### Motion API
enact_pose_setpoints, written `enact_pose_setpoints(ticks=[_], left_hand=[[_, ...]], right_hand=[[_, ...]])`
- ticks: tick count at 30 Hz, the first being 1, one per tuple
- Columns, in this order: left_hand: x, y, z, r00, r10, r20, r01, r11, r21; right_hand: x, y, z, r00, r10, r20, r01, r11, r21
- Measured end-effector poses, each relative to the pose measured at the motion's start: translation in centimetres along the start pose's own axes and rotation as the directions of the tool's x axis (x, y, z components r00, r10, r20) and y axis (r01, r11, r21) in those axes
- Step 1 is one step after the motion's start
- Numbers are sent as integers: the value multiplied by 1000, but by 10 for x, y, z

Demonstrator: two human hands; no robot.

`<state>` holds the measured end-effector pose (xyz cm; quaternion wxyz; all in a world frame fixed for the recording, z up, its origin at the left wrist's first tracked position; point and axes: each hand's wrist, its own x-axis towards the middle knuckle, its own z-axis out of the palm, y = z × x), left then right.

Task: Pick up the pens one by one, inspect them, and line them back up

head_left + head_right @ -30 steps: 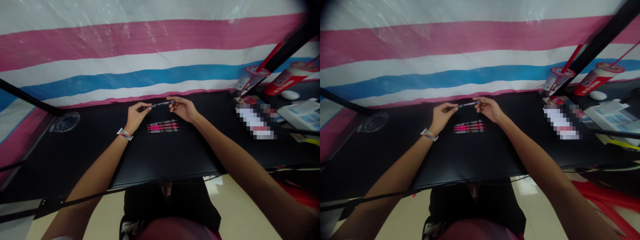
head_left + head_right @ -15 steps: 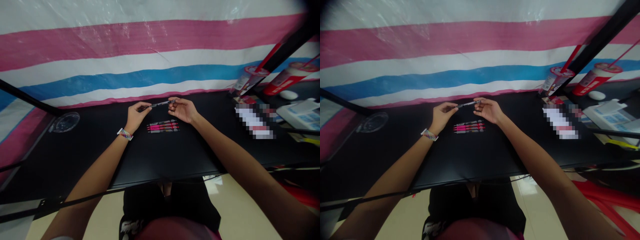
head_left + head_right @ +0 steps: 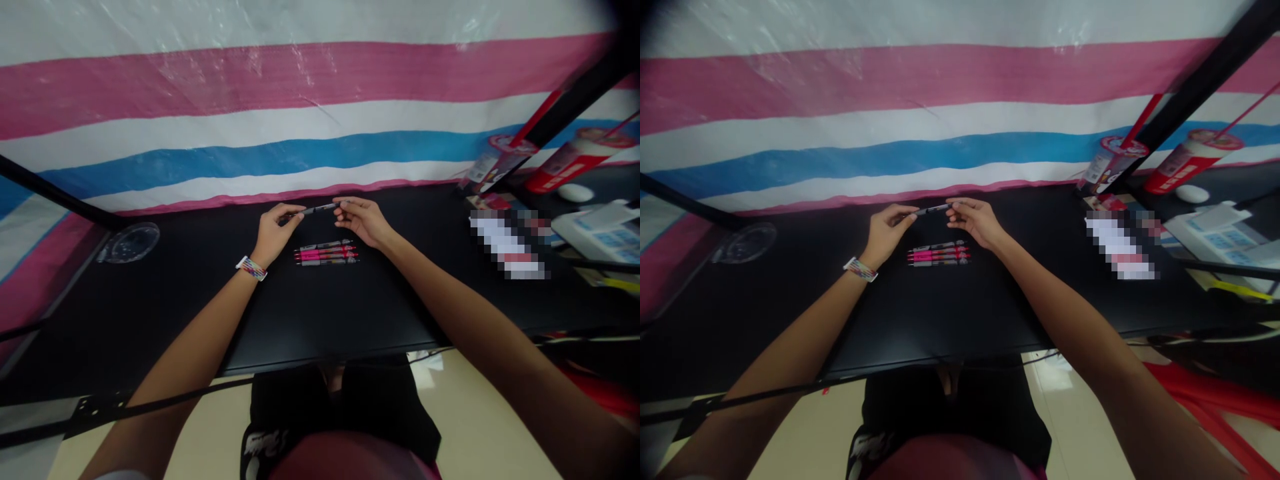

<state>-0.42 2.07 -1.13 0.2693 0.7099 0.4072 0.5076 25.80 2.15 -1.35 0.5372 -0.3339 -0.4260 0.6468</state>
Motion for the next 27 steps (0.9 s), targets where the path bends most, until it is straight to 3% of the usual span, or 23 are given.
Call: enact_pose_setpoints(ticks=[5,11,20,27], left_hand=[[1,1,0,998,-62,5,62,998,25],[2,3,1,994,-107,23,107,994,32],[2,-2,2,996,-92,-19,91,994,-59],[2,-4,2,994,-104,-24,103,993,-54]], right_hand=[[-1,2,0,997,-76,17,76,996,-45],[-2,-1,0,996,-80,35,82,996,-36],[-3,-7,-4,990,77,115,-94,984,148],[-2,-6,-3,996,67,63,-75,989,131]])
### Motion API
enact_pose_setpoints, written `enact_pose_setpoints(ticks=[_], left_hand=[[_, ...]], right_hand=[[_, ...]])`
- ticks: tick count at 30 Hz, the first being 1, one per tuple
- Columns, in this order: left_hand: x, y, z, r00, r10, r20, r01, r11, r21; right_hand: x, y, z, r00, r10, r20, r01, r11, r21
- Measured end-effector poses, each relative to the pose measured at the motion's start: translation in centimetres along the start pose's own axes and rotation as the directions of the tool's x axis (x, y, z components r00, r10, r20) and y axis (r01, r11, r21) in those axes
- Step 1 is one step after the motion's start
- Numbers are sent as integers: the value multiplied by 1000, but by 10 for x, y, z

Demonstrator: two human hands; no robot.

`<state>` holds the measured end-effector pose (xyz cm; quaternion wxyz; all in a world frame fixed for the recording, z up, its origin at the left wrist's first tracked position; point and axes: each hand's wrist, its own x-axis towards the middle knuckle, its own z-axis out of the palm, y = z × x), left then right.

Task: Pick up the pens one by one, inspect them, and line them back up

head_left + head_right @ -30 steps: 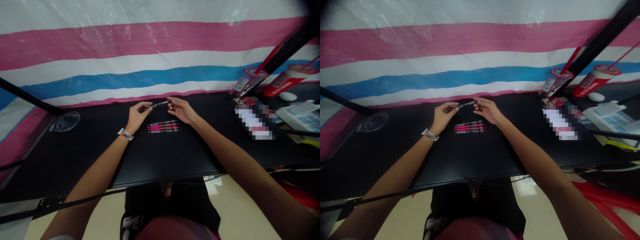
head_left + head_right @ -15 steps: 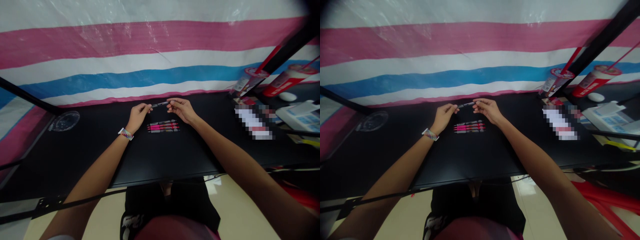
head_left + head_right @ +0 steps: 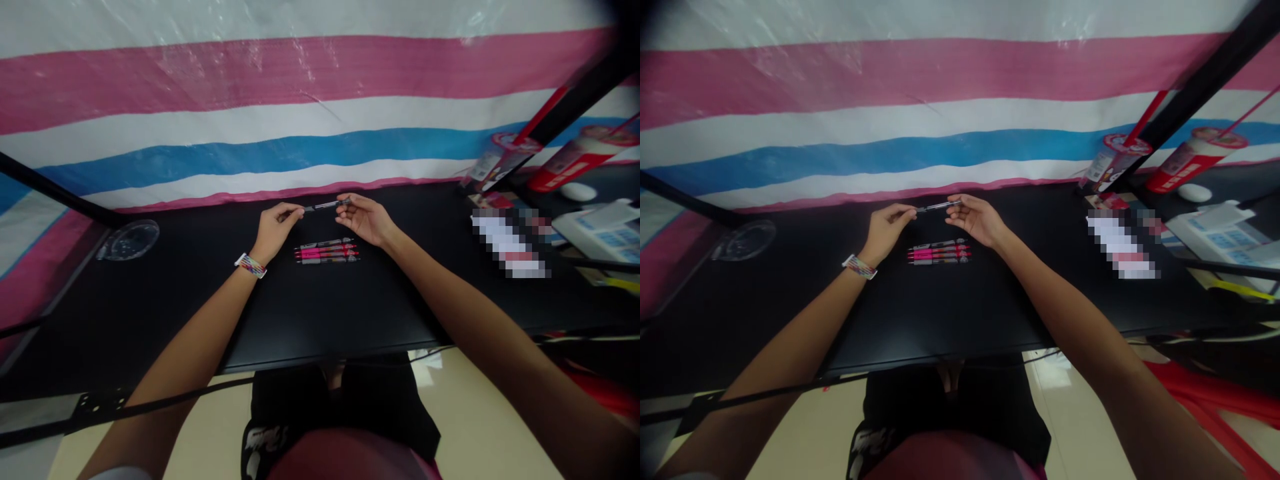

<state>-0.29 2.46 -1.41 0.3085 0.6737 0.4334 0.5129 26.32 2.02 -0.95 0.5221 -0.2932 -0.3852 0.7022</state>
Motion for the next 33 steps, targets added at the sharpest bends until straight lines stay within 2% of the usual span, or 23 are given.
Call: enact_pose_setpoints(ticks=[4,9,14,19,23,26,29,33], left_hand=[[0,1,0,1000,1,0,-1,1000,20],[-2,5,0,1000,16,22,-17,1000,15],[-4,7,0,997,53,49,-57,995,83],[-4,5,0,997,50,53,-52,997,51],[-5,8,-2,988,21,153,-31,998,62],[-6,12,-5,973,34,230,-64,991,122],[-6,17,-6,965,66,253,-112,979,173],[-7,25,-7,964,137,230,-180,968,175]], right_hand=[[-1,1,4,1000,-17,1,17,1000,-12],[-2,5,6,990,-127,-52,116,976,-183],[0,7,2,984,-157,-85,131,958,-256],[-1,3,-4,973,-225,-47,193,910,-366],[-9,-6,-10,959,-283,36,257,805,-534],[-16,-12,-11,957,-281,73,266,748,-608],[-19,-12,-13,961,-269,72,251,727,-638],[-17,-7,-14,960,-275,52,247,749,-615]])
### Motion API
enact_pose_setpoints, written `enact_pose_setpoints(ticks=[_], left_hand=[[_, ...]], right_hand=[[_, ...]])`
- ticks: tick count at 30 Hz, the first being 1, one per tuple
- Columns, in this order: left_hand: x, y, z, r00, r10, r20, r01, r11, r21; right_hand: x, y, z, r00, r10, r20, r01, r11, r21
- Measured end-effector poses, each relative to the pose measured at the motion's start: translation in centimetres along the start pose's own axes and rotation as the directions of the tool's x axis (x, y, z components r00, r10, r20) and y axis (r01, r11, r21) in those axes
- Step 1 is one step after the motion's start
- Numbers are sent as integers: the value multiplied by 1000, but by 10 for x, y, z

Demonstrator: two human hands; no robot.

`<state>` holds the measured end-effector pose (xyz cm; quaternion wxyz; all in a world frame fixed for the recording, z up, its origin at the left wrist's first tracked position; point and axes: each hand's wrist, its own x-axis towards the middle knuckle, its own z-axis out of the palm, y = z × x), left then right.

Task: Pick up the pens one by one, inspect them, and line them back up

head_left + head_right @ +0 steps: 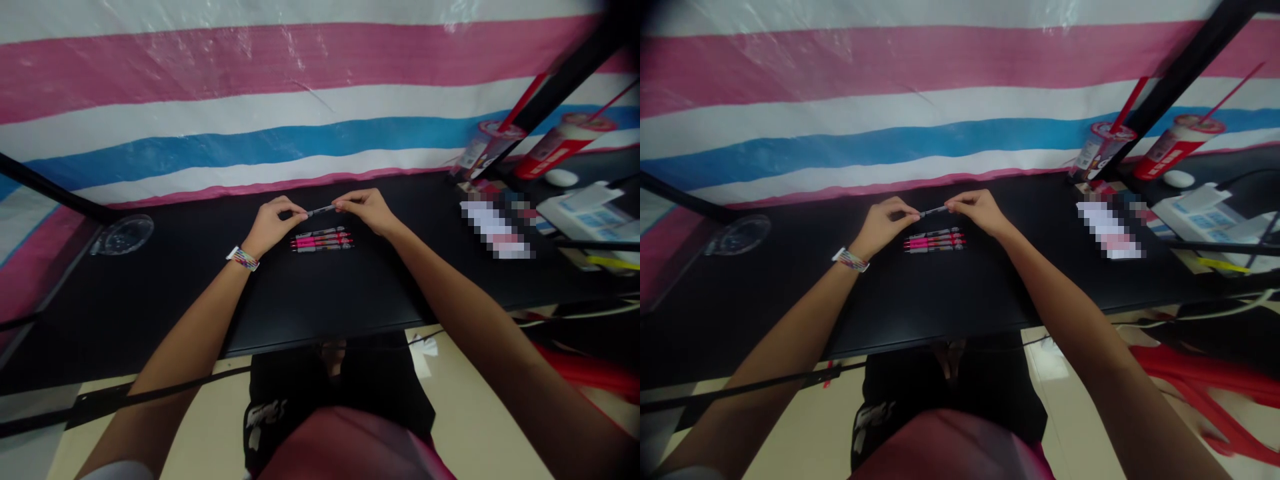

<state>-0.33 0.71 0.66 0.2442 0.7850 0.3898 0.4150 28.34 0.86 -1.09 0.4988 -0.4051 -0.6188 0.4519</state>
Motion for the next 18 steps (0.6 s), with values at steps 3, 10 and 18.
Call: enact_pose_setpoints(ticks=[3,10,18], left_hand=[[-2,5,-2,1000,21,-5,-21,1000,12],[-7,6,-7,989,7,146,-16,998,61],[-8,-2,0,984,32,177,-50,994,100]], right_hand=[[-1,0,1,1000,-2,26,2,1000,-2],[-6,-6,-6,977,-33,211,92,957,-274],[-4,-5,-8,965,-85,247,173,916,-362]])
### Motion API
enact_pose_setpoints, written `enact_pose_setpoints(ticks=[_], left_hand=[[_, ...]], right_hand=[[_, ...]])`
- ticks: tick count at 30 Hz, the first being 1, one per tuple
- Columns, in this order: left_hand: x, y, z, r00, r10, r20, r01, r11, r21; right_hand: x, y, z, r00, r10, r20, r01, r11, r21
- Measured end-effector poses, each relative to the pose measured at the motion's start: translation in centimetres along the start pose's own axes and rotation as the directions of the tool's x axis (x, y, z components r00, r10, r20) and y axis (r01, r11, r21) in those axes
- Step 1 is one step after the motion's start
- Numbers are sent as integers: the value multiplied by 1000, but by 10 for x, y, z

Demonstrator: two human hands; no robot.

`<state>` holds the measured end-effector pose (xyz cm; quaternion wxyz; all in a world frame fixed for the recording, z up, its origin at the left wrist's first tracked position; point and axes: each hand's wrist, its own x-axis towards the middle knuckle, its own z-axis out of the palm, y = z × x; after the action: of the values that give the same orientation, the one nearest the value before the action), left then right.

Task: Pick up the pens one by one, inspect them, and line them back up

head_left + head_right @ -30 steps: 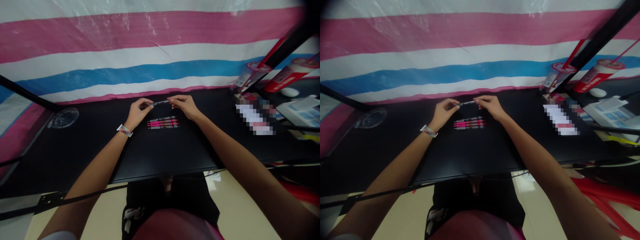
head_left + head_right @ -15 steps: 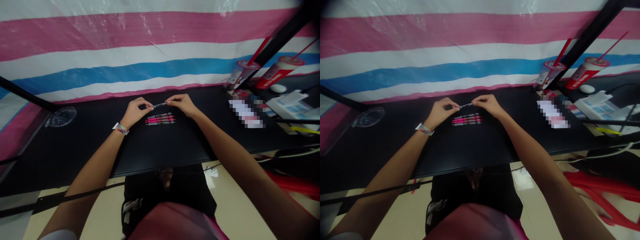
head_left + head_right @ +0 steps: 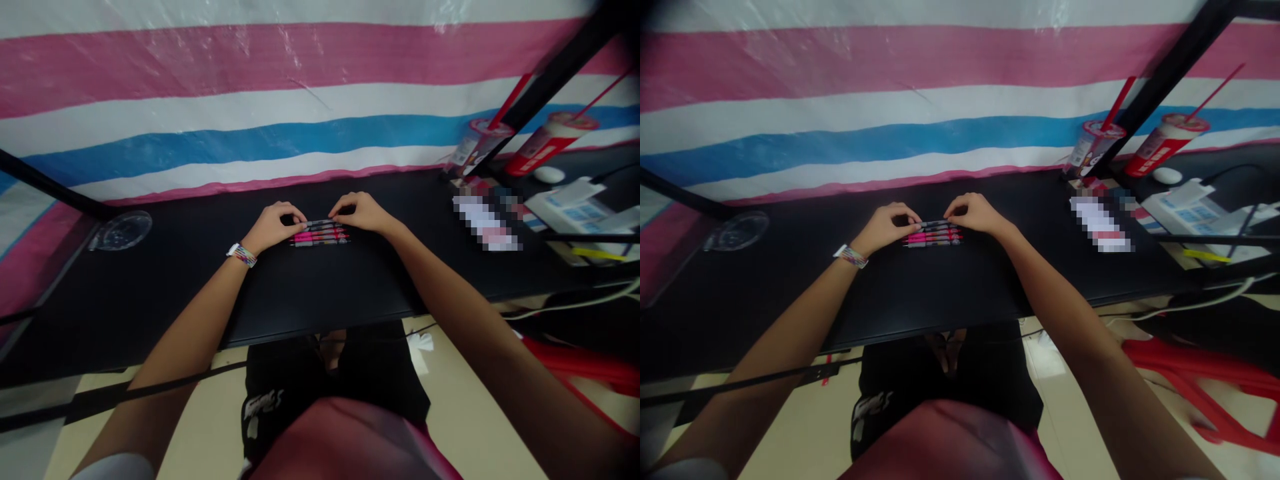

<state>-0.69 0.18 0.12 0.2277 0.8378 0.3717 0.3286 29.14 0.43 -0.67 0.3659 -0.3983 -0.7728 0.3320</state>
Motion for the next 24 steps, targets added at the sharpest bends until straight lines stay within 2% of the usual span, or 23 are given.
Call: enact_pose_setpoints(ticks=[7,12,14,16,19,24], left_hand=[[0,3,-1,1000,-8,12,8,1000,-12],[1,-2,0,1000,-25,4,25,999,-23],[1,-3,0,999,-36,6,36,999,-23],[1,-4,1,999,-43,8,43,999,-21],[1,-5,1,999,-44,11,44,999,-7],[1,-5,2,999,-38,10,38,999,0]], right_hand=[[0,-6,-2,1000,30,3,-30,999,12],[-4,-31,6,1000,-24,8,25,998,-51],[-7,-46,14,991,10,135,1,997,-80],[-10,-59,23,970,-27,241,64,987,-149],[-13,-70,31,949,-65,308,145,959,-244],[-13,-71,31,925,-119,360,213,949,-233]])
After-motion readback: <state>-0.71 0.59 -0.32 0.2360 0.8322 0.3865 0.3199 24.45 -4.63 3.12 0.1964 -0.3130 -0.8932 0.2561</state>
